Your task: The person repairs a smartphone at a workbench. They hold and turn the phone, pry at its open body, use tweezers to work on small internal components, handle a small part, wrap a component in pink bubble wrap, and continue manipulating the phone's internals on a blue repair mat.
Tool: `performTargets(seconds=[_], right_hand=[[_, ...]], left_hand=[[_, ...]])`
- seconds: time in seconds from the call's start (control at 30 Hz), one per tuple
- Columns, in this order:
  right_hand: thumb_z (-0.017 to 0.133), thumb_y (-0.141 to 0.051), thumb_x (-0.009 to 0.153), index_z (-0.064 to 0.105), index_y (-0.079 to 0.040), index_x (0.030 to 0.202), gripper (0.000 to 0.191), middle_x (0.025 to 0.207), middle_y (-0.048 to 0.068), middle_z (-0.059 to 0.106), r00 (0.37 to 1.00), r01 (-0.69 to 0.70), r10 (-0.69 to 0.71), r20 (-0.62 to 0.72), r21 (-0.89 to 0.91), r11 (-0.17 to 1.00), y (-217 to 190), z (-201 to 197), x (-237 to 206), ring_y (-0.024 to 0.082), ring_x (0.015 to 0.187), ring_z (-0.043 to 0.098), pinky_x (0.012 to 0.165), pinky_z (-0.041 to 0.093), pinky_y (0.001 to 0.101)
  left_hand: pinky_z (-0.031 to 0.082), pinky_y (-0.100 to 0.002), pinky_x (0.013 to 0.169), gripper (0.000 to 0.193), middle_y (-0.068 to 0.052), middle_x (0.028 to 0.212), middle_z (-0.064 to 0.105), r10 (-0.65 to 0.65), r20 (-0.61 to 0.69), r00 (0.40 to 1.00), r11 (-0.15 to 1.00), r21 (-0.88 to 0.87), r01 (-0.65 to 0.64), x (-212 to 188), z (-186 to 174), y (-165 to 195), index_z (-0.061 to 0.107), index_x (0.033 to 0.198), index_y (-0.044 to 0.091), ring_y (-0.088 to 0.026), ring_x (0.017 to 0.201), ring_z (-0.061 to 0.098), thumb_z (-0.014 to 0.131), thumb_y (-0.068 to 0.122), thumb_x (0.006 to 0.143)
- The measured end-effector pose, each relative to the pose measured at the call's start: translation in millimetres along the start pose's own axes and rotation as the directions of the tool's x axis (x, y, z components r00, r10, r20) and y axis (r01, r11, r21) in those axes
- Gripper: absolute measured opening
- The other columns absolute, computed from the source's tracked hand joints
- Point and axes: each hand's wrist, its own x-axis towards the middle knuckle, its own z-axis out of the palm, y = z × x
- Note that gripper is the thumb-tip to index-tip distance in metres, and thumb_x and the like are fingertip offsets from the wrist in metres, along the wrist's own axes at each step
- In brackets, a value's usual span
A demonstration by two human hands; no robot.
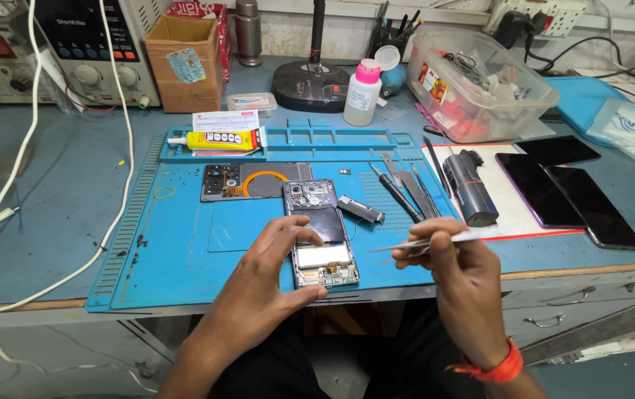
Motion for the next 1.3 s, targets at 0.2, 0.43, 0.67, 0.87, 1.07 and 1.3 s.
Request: performTargets(seconds=[0.2, 0.43, 0.67, 0.87, 1.07, 1.3], right_hand=[[0.064, -0.019, 0.098, 0.065, 0.006, 0.112, 0.029, 0.104, 0.017, 0.073, 0.996, 0.005, -0.001, -0.086, 0.046, 0.999, 7, 14, -25, 0.03, 0.101, 0.077, 0.092, 0.066, 0.0422], [0.064, -0.006, 0.099, 0.064, 0.006, 0.11, 0.016, 0.111, 0.017, 0.068, 0.995, 0.077, -0.08, -0.051, -0.058, 0.995, 11, 16, -33, 0.029, 0.104, 0.077, 0.091, 0.063, 0.0376], [0.065, -0.012, 0.099, 0.067, 0.006, 0.107, 0.02, 0.107, 0.016, 0.071, 0.996, 0.046, -0.047, -0.071, -0.023, 0.999, 11, 18, -31, 0.028, 0.102, 0.079, 0.087, 0.066, 0.0366], [0.066, -0.019, 0.096, 0.074, 0.003, 0.106, 0.025, 0.098, 0.017, 0.079, 0.95, -0.157, 0.156, -0.272, 0.019, 0.987, 20, 20, -44, 0.022, 0.089, 0.077, 0.076, 0.067, 0.0353], [0.067, -0.018, 0.094, 0.074, 0.002, 0.108, 0.025, 0.101, 0.018, 0.079, 0.916, -0.203, 0.234, -0.325, 0.125, 0.971, 33, 20, -53, 0.022, 0.09, 0.077, 0.073, 0.069, 0.0369], [0.067, -0.017, 0.093, 0.072, 0.003, 0.109, 0.026, 0.104, 0.021, 0.079, 0.893, -0.219, 0.28, -0.353, 0.202, 0.954, 44, 21, -62, 0.028, 0.09, 0.079, 0.067, 0.068, 0.0385]], left_hand=[[0.049, -0.044, 0.102, 0.055, -0.008, 0.144, 0.053, 0.028, -0.012, 1.0, 1.0, 0.0, -0.028, -1, 0, 1, 0.061, 0.118, 0.01, -0.031, 0.133, 0.056, 0.085, 0.018, 0.069], [0.049, -0.043, 0.104, 0.053, -0.009, 0.144, 0.054, 0.052, -0.02, 0.998, 0.999, -0.005, -0.052, -1, 0, 1, 0.061, 0.117, 0.01, -0.032, 0.133, 0.057, 0.085, 0.017, 0.07], [0.049, -0.043, 0.103, 0.054, -0.01, 0.143, 0.055, 0.065, -0.022, 0.998, 0.998, -0.014, -0.065, -1, -1, 1, 0.062, 0.118, 0.009, -0.032, 0.132, 0.058, 0.084, 0.016, 0.07], [0.049, -0.043, 0.103, 0.053, -0.01, 0.143, 0.055, 0.058, -0.014, 0.998, 0.998, -0.01, -0.058, -1, -1, 0, 0.061, 0.117, 0.009, -0.033, 0.132, 0.057, 0.085, 0.016, 0.07], [0.048, -0.043, 0.104, 0.052, -0.011, 0.143, 0.055, 0.087, -0.024, 0.996, 0.996, -0.015, -0.088, -1, -3, -1, 0.061, 0.116, 0.009, -0.033, 0.133, 0.057, 0.084, 0.016, 0.07], [0.047, -0.044, 0.106, 0.052, -0.01, 0.144, 0.055, 0.057, -0.012, 0.998, 0.998, -0.008, -0.057, 0, -3, -1, 0.061, 0.115, 0.01, -0.033, 0.134, 0.056, 0.085, 0.017, 0.07]])
